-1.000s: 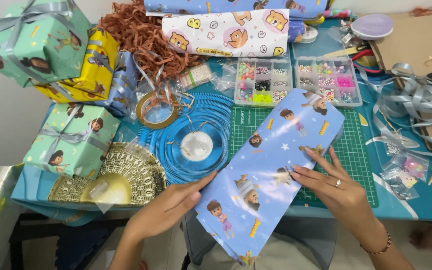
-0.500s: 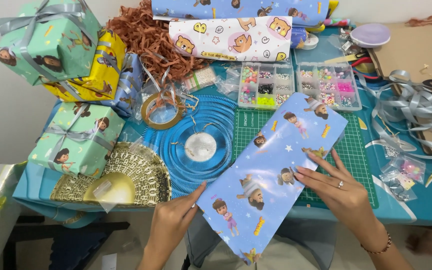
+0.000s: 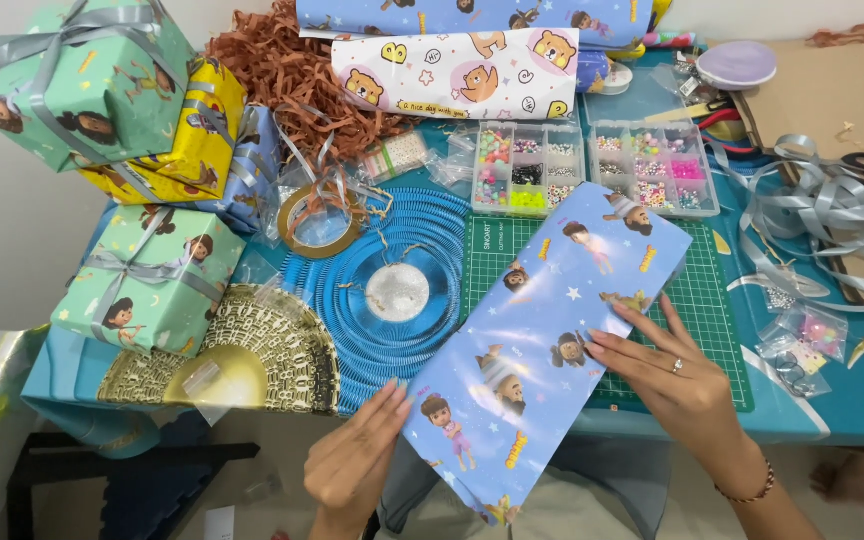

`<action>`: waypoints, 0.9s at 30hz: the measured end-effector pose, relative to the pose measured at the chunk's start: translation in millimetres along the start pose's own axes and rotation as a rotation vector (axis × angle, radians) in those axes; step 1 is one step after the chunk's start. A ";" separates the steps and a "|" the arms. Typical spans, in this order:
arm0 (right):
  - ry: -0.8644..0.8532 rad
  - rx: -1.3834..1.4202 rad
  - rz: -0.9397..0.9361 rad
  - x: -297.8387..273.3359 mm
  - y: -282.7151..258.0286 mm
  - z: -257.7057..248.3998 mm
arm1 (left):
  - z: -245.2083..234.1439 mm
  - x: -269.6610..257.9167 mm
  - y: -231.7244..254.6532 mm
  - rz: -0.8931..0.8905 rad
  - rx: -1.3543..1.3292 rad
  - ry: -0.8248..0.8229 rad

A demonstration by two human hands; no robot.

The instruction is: The person cuts wrapping paper to size and wraps a small cardboard box using tape and scissors.

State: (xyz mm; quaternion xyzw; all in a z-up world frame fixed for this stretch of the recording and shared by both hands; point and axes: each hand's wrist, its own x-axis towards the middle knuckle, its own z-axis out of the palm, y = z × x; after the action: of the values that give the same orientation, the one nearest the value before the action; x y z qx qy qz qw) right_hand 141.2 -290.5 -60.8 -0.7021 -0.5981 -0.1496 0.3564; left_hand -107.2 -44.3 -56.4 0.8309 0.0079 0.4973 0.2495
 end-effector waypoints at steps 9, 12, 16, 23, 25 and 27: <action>0.021 -0.132 -0.056 5.2 -0.7 -1.2 | 5.0 -20.7 -30.8 0.066 -0.098 -0.064; 0.027 -0.125 -0.056 5.2 -0.5 -0.5 | 6.3 -14.7 -31.5 0.093 -0.094 -0.143; 0.052 -0.197 -0.090 9.1 -1.6 -2.3 | -2.6 1.8 -26.5 0.176 -0.114 -0.187; 0.069 -0.147 -0.116 10.5 0.3 -3.5 | -37.8 55.2 -22.2 -0.015 -0.393 -0.503; 0.051 -0.075 -0.138 11.8 1.0 -3.7 | -29.5 70.8 -23.6 -0.016 -0.413 -0.441; 0.041 -0.035 -0.143 10.9 3.7 -2.9 | 2.2 86.8 -36.1 -0.053 -0.403 -0.476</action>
State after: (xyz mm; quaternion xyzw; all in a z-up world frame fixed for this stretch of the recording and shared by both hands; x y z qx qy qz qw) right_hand 148.0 -284.6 -53.0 -0.6606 -0.6365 -0.1993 0.3446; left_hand -53.1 9.0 -1.1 0.8573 -0.1280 0.2738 0.4168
